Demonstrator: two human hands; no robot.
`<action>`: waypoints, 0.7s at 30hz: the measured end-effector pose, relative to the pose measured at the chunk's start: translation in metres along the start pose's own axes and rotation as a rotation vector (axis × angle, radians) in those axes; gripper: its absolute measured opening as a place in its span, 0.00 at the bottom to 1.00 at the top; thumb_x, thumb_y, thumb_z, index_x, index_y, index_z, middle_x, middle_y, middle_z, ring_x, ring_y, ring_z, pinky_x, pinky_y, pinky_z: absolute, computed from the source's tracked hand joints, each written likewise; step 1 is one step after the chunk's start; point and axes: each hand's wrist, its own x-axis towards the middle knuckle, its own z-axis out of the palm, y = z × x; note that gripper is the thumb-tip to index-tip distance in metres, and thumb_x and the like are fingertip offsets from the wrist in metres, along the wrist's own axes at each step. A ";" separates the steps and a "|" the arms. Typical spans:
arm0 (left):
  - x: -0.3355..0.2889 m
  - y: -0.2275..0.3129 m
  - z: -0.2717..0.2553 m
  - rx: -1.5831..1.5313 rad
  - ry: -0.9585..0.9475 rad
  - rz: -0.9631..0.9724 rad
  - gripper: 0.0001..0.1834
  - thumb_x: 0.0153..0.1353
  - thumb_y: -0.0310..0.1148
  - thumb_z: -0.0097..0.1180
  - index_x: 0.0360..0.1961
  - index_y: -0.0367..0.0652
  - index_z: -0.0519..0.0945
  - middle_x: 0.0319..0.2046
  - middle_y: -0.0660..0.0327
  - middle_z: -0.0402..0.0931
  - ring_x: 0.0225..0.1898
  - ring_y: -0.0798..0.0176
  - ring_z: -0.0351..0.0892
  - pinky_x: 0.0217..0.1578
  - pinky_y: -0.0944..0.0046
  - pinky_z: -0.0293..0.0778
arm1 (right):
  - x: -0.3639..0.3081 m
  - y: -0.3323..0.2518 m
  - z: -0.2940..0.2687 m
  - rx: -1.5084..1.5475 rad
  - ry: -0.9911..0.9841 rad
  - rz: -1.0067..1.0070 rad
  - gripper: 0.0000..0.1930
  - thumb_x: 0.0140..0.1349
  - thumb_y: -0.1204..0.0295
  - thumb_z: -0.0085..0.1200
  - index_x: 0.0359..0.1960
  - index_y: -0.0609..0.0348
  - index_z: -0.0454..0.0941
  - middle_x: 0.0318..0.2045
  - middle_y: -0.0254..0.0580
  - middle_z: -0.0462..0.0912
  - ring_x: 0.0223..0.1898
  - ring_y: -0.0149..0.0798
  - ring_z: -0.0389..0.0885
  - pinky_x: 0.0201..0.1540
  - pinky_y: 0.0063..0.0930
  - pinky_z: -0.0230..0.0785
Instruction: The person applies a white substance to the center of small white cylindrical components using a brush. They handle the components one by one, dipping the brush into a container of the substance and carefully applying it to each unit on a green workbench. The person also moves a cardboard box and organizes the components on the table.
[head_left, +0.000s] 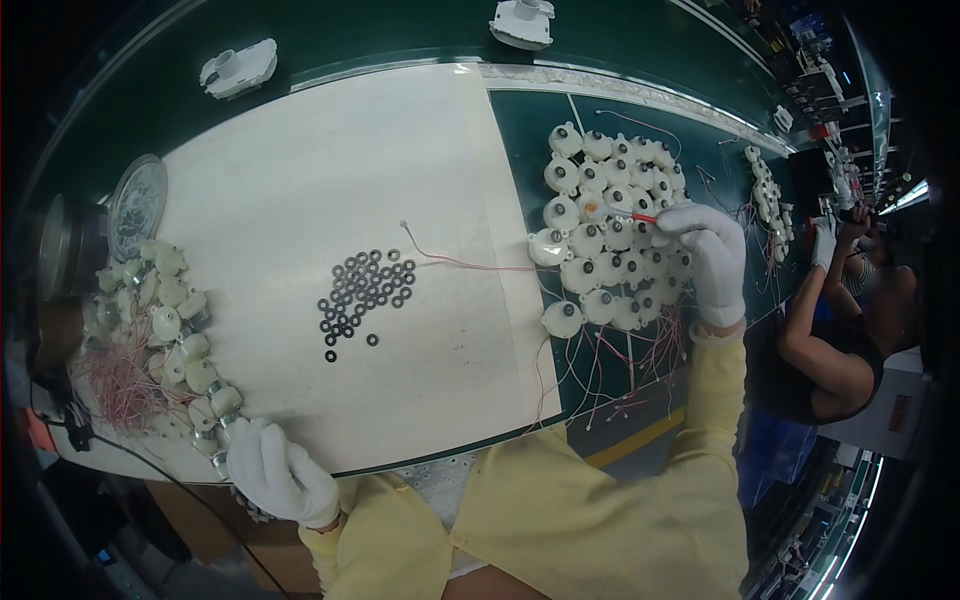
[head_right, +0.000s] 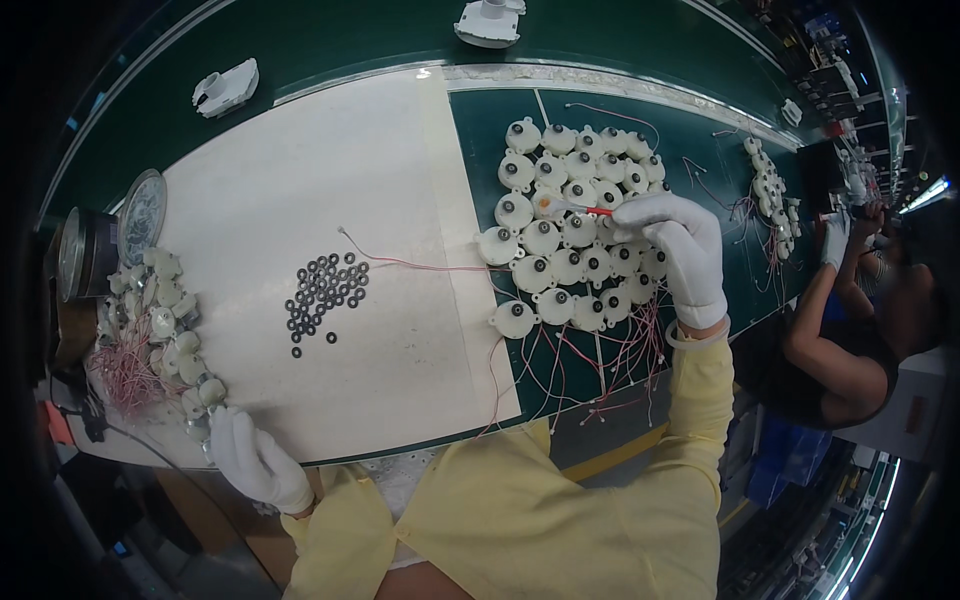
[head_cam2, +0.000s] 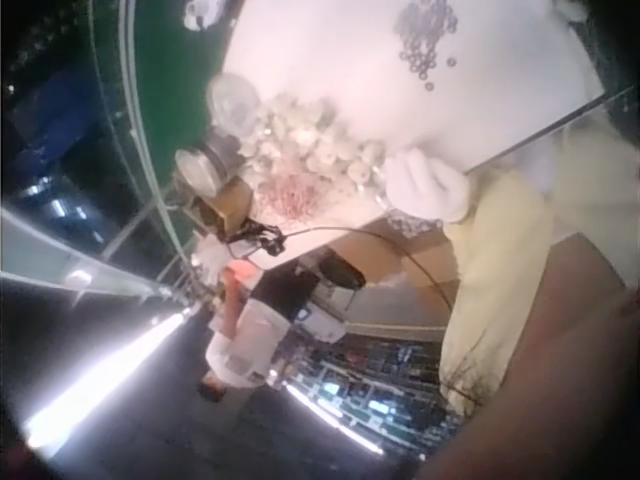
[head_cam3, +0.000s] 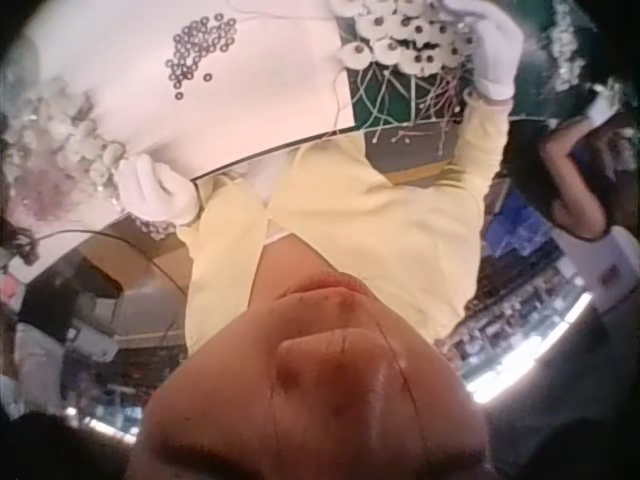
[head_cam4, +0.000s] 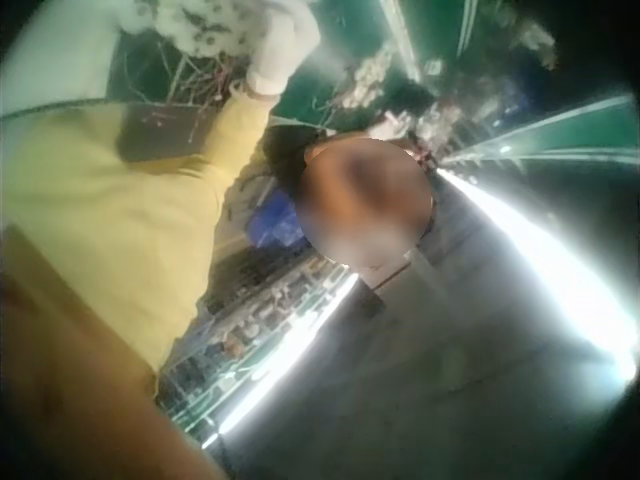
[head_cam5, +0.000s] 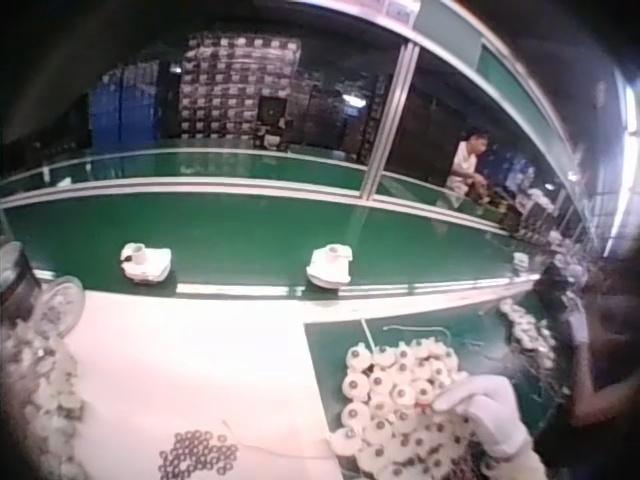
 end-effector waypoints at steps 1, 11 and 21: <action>0.000 0.000 0.000 0.004 -0.004 0.000 0.17 0.57 0.17 0.48 0.48 0.36 0.76 0.46 0.50 0.76 0.49 0.41 0.75 0.50 0.46 0.68 | 0.000 0.001 -0.001 0.014 -0.003 0.006 0.17 0.49 0.85 0.39 0.37 0.74 0.81 0.38 0.52 0.83 0.36 0.40 0.83 0.44 0.28 0.75; 0.001 0.002 -0.001 0.010 -0.019 -0.014 0.16 0.57 0.18 0.48 0.47 0.35 0.76 0.45 0.50 0.76 0.48 0.41 0.75 0.50 0.46 0.68 | -0.003 0.002 -0.006 0.009 -0.008 -0.001 0.17 0.50 0.85 0.38 0.37 0.73 0.81 0.38 0.52 0.83 0.37 0.40 0.83 0.43 0.28 0.75; 0.002 0.003 -0.002 0.019 -0.024 -0.011 0.15 0.58 0.18 0.48 0.47 0.35 0.76 0.45 0.50 0.76 0.48 0.41 0.75 0.50 0.47 0.68 | -0.001 -0.008 0.006 -0.016 -0.035 -0.003 0.18 0.48 0.86 0.38 0.37 0.73 0.81 0.38 0.52 0.83 0.37 0.39 0.83 0.42 0.26 0.74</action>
